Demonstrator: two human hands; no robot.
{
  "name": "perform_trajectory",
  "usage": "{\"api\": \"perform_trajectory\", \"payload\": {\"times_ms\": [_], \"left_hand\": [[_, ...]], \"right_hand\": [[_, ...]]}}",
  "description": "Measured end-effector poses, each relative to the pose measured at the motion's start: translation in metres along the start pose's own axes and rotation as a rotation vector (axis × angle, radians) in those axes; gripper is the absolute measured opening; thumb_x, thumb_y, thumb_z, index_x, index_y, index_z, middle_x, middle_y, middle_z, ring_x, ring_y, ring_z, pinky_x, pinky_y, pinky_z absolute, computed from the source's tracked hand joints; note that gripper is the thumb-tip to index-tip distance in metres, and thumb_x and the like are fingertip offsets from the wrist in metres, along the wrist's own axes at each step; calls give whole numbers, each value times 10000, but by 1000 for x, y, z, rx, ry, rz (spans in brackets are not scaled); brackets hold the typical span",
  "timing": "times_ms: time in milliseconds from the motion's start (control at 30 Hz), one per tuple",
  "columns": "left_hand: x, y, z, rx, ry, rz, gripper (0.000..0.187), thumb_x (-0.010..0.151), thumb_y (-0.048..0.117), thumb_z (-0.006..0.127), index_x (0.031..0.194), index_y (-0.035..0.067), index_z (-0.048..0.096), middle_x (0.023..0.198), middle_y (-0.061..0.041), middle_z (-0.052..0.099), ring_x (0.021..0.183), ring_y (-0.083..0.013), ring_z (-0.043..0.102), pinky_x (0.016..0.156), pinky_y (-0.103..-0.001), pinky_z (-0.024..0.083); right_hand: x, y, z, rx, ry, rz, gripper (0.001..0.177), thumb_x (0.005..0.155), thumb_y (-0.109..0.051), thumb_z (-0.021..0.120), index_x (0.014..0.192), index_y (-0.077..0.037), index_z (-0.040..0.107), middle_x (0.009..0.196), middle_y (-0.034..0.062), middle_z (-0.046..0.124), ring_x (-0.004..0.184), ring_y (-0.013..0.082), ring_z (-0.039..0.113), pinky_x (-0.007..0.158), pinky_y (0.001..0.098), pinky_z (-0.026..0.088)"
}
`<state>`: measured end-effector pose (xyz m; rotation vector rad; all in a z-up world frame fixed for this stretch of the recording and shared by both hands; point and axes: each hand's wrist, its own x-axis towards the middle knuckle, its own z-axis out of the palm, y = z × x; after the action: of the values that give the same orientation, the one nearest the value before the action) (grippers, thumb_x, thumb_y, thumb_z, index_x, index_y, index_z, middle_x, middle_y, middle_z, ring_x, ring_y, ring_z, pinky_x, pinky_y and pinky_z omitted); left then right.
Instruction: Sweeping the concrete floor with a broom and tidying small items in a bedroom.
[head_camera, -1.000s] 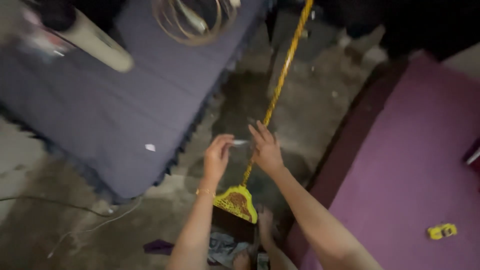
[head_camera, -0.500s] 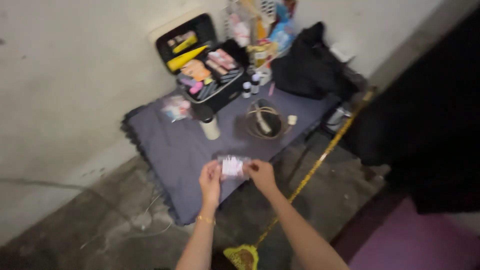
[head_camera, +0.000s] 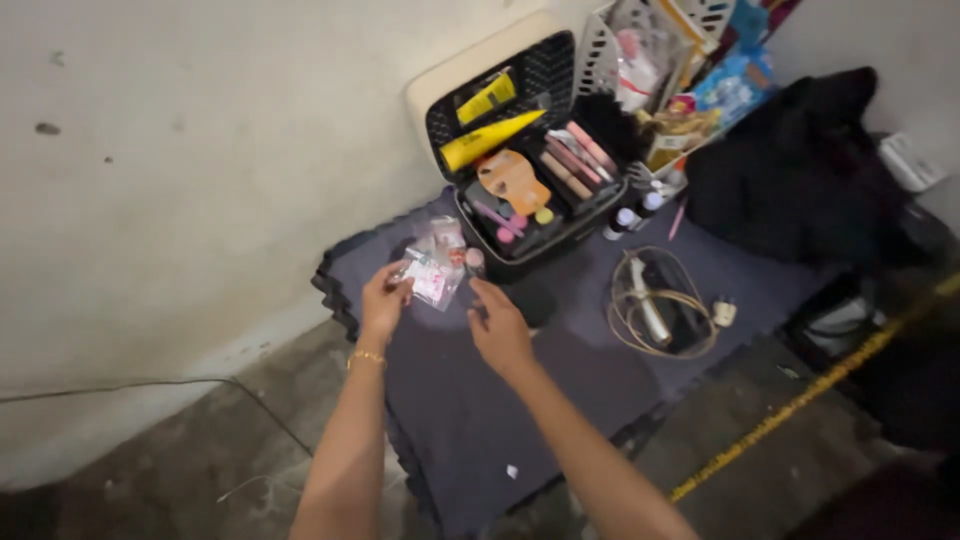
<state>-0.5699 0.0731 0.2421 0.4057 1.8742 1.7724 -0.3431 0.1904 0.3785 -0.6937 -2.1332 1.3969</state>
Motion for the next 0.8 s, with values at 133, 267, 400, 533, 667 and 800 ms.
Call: {"api": "perform_trajectory", "payload": {"times_ms": [133, 267, 400, 533, 667, 800], "left_hand": [[72, -24, 10, 271, -16, -29, 465, 904, 39, 768, 1358, 10, 668, 986, -198, 725, 809, -197, 647, 706, -321, 524], [59, 12, 48, 49, 43, 82, 518, 1002, 222, 658, 1428, -31, 508, 1420, -157, 604, 1286, -209, 579, 1083, -333, 436], [17, 52, 79, -220, 72, 116, 545, 1072, 354, 517, 1418, -63, 582, 1452, -153, 612, 1357, -233, 555, 1170, -370, 383], [-20, 56, 77, -215, -1, 247, 549, 1103, 375, 454, 1446, -43, 546, 1493, -140, 578, 1404, -231, 528, 1209, -370, 360], [-64, 40, 94, -184, 43, 140, 511, 1111, 325, 414, 1472, -25, 507, 1520, -141, 532, 1435, -243, 483, 1229, -395, 329], [-141, 59, 157, -216, -13, 315, 448, 1137, 265, 414, 1449, -45, 497, 1535, -184, 515, 1475, -279, 464, 1270, -434, 322]], "right_hand": [[35, 12, 8, -62, 44, 72, 467, 903, -52, 643, 1367, -45, 587, 1329, 140, 654, 1047, 260, 717, 867, 350, 572], [58, 30, -1, -248, 142, -113, 477, 905, -16, 632, 1381, -38, 594, 1370, 166, 638, 1213, 342, 645, 1020, 392, 512], [73, 37, -22, -239, 203, -165, 515, 909, 11, 618, 1420, -50, 585, 1420, 174, 615, 1304, 353, 605, 1075, 388, 489], [53, 26, -76, -99, 246, -137, 519, 925, 43, 597, 1433, -58, 577, 1468, 156, 595, 1293, 295, 630, 993, 333, 520], [-22, 56, -167, -29, 450, 20, 451, 946, 52, 584, 1379, -70, 618, 1462, 99, 628, 1017, 156, 653, 748, 238, 501], [-122, 133, -267, -97, 669, 277, 429, 916, 37, 563, 1318, -81, 655, 1427, 71, 654, 831, 150, 637, 673, 249, 492]]}}
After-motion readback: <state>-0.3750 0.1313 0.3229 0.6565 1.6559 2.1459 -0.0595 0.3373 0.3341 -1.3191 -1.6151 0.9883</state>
